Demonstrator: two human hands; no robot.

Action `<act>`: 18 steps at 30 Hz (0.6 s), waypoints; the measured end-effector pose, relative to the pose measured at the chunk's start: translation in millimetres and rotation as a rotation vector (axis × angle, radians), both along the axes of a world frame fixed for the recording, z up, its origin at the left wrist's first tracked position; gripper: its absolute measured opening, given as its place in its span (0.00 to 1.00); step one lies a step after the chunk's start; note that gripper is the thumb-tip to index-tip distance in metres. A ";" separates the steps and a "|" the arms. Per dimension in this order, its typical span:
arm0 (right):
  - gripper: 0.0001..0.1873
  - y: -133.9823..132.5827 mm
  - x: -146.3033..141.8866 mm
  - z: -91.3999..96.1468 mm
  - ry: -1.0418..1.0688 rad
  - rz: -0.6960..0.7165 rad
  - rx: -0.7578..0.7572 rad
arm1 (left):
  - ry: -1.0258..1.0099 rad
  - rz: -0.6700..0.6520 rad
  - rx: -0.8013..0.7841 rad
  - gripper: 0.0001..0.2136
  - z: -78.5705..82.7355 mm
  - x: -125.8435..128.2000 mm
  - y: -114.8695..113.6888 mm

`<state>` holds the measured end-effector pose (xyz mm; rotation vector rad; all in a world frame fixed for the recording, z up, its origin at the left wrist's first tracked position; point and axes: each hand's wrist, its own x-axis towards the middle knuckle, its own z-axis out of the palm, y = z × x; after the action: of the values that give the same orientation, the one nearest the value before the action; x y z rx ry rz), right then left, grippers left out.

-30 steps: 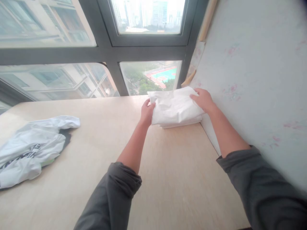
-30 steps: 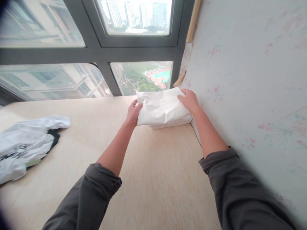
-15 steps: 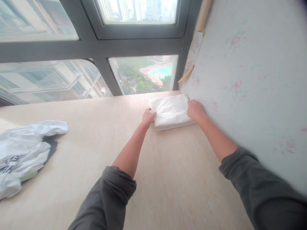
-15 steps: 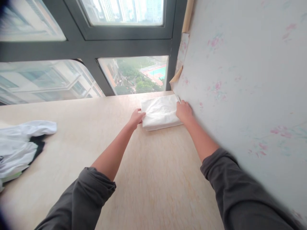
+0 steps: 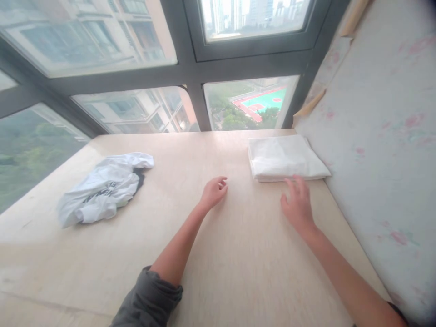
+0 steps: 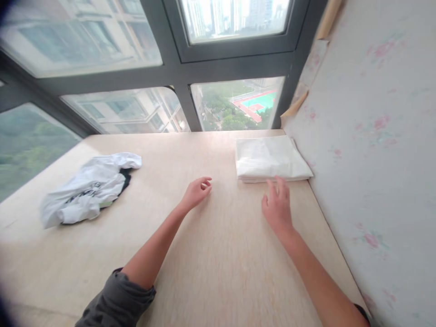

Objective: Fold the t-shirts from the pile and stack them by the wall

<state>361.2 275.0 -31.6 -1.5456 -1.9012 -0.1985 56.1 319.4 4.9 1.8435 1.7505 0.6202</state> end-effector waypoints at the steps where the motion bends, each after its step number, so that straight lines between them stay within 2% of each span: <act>1: 0.24 -14.2 -25.9 -1.9 0.034 0.091 -0.021 | 0.052 0.057 0.031 0.16 0.1 -21.4 -8.3; 4: 0.25 -48.5 -98.7 -1.2 0.038 0.394 -0.140 | 0.224 0.268 0.138 0.19 12.2 -92.9 -31.8; 6: 0.25 -59.4 -132.0 1.8 0.008 0.486 -0.209 | 0.323 0.420 0.204 0.22 29.6 -144.7 -46.5; 9: 0.23 -61.3 -152.8 4.5 -0.032 0.484 -0.279 | 0.464 0.630 0.273 0.29 61.4 -222.9 -64.7; 10: 0.23 -60.3 -153.9 4.4 -0.038 0.479 -0.295 | 0.567 0.701 0.268 0.31 70.6 -247.3 -68.9; 12: 0.22 -58.7 -152.4 3.4 -0.028 0.473 -0.309 | 0.636 0.784 0.200 0.37 83.0 -289.7 -73.5; 15: 0.21 -59.1 -149.8 1.8 -0.009 0.459 -0.303 | 0.675 0.751 -0.040 0.37 84.9 -328.5 -73.8; 18: 0.21 -60.7 -150.7 1.4 -0.007 0.440 -0.296 | 0.658 0.641 -0.136 0.30 75.5 -335.0 -75.4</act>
<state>210.4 214.3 -30.1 -1.2570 -2.2982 0.2824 -278.9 244.1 80.4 1.4580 2.7800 0.0838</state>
